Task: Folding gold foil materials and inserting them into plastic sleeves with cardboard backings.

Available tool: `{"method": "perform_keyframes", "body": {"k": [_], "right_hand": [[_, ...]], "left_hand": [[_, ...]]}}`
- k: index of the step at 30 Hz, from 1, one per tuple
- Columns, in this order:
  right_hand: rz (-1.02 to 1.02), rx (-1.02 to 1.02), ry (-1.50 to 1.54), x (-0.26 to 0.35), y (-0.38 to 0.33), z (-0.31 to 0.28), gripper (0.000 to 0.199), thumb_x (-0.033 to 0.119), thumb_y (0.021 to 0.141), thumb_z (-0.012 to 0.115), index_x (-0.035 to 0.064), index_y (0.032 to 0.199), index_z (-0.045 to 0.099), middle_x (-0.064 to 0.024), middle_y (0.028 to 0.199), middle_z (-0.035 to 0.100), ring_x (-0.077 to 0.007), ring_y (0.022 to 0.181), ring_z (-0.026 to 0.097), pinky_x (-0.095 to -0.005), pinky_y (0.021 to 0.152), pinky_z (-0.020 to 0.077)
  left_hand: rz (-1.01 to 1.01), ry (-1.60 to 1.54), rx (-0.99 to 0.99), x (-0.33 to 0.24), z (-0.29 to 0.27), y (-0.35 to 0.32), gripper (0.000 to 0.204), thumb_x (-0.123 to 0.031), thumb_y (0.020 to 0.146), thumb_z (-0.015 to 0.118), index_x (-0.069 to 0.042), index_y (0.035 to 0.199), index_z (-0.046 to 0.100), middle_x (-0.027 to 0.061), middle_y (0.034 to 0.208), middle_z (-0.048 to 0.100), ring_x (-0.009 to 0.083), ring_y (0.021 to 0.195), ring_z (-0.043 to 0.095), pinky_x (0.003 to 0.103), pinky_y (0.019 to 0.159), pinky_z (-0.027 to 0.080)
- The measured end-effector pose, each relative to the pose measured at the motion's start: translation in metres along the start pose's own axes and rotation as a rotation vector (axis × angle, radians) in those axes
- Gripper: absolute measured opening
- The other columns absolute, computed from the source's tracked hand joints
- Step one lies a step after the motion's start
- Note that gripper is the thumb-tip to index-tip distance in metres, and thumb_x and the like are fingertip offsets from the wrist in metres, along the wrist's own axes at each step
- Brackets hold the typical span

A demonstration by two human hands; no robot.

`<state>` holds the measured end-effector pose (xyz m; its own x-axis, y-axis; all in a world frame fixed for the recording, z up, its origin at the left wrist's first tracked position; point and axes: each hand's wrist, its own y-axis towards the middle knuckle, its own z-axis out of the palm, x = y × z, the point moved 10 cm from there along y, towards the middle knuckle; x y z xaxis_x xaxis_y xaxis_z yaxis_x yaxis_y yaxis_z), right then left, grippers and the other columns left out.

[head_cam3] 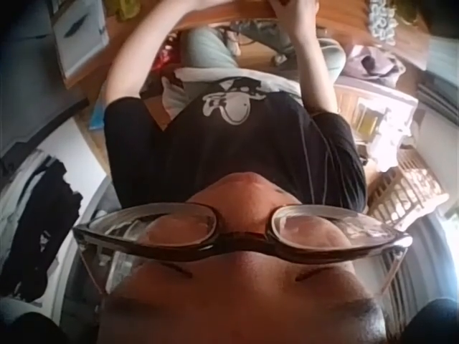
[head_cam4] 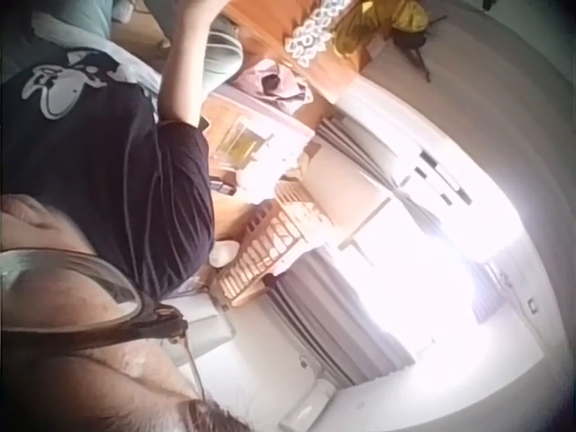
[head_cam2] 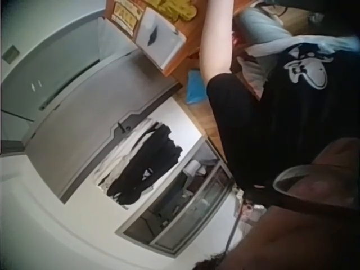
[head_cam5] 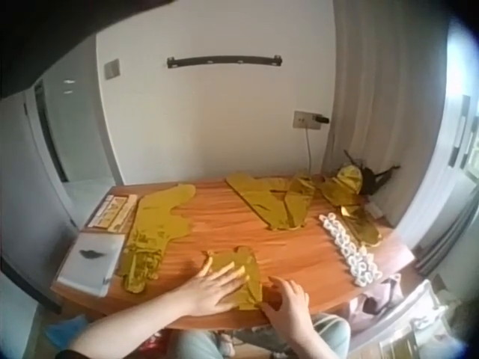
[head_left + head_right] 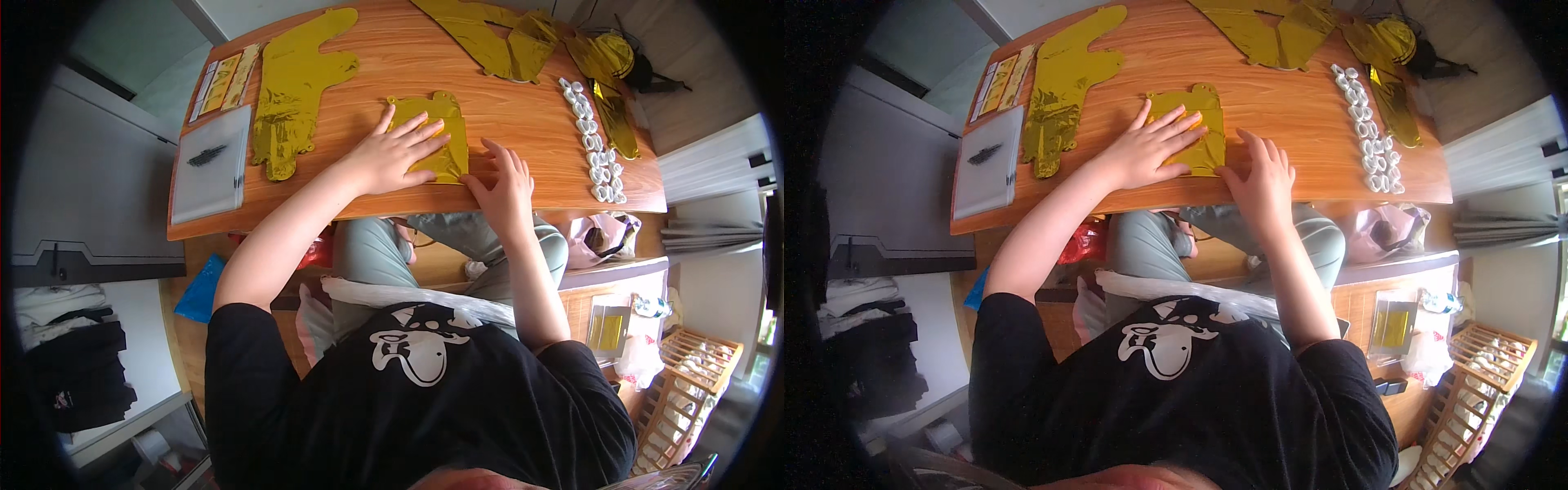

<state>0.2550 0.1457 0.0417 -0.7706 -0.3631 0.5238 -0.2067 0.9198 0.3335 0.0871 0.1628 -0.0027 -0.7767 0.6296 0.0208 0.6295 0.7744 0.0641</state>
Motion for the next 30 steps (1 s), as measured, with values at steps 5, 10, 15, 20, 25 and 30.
{"method": "perform_keyframes", "body": {"k": [5, 10, 15, 20, 25, 30], "right_hand": [[-0.072, 0.038, -0.008, 0.005, 0.016, -0.004, 0.064, 0.019, 0.081, 0.082, 0.0065, 0.138, 0.056, -0.0132, 0.123, 0.064, -0.0314, 0.118, 0.060, -0.0425, 0.105, 0.0432], [-0.179, 0.162, 0.319, 0.023, 0.059, 0.010, 0.052, 0.016, 0.092, 0.070, 0.0035, 0.140, 0.053, -0.0200, 0.132, 0.061, -0.0357, 0.125, 0.057, -0.0412, 0.104, 0.0476], [-0.296, 0.215, 0.107, 0.046, 0.049, 0.063, 0.052, 0.026, 0.103, 0.055, 0.0029, 0.148, 0.044, -0.0225, 0.147, 0.051, -0.0374, 0.139, 0.046, -0.0451, 0.115, 0.0382], [-0.365, 0.123, -0.138, 0.045, 0.042, 0.071, 0.070, 0.045, 0.104, 0.048, -0.0025, 0.153, 0.035, -0.0235, 0.156, 0.042, -0.0394, 0.146, 0.037, -0.0470, 0.121, 0.0293], [-0.350, 0.141, -0.174, 0.040, 0.041, 0.078, 0.073, 0.050, 0.102, 0.050, 0.0014, 0.154, 0.036, -0.0222, 0.159, 0.038, -0.0378, 0.149, 0.033, -0.0472, 0.123, 0.0246], [-0.384, 0.132, -0.315, 0.046, 0.038, 0.079, 0.071, 0.054, 0.101, 0.050, 0.0017, 0.149, 0.045, -0.0199, 0.158, 0.040, -0.0416, 0.146, 0.036, -0.0553, 0.120, 0.0252]], "left_hand": [[0.016, -0.054, 0.001, 0.002, 0.001, -0.003, 0.073, -0.063, 0.101, 0.043, -0.027, 0.162, 0.026, 0.0014, 0.170, 0.020, 0.0267, 0.157, 0.018, 0.059, 0.125, 0.009], [-0.021, -0.084, 0.038, 0.000, -0.006, 0.001, 0.073, -0.051, 0.099, 0.055, -0.023, 0.161, 0.029, 0.0018, 0.168, 0.025, 0.0285, 0.156, 0.018, 0.059, 0.124, 0.014], [-0.046, -0.066, 0.156, 0.004, 0.002, 0.000, 0.075, -0.052, 0.101, 0.053, -0.013, 0.160, 0.027, 0.0103, 0.167, 0.026, 0.0276, 0.156, 0.019, 0.058, 0.125, 0.013], [-0.016, -0.219, -0.085, 0.011, -0.011, -0.005, 0.076, -0.053, 0.102, 0.049, -0.007, 0.158, 0.026, 0.0175, 0.167, 0.022, 0.0266, 0.157, 0.015, 0.054, 0.127, 0.008], [-0.079, -0.103, 0.080, 0.026, -0.004, -0.019, 0.087, -0.060, 0.099, 0.051, -0.010, 0.163, 0.017, 0.0136, 0.169, 0.019, 0.0253, 0.157, 0.013, 0.051, 0.128, 0.008], [-0.081, -0.085, 0.216, 0.050, -0.006, -0.041, 0.107, -0.081, 0.088, 0.045, -0.011, 0.164, 0.014, 0.0100, 0.170, 0.015, 0.0235, 0.158, 0.009, 0.049, 0.128, 0.008]]}}
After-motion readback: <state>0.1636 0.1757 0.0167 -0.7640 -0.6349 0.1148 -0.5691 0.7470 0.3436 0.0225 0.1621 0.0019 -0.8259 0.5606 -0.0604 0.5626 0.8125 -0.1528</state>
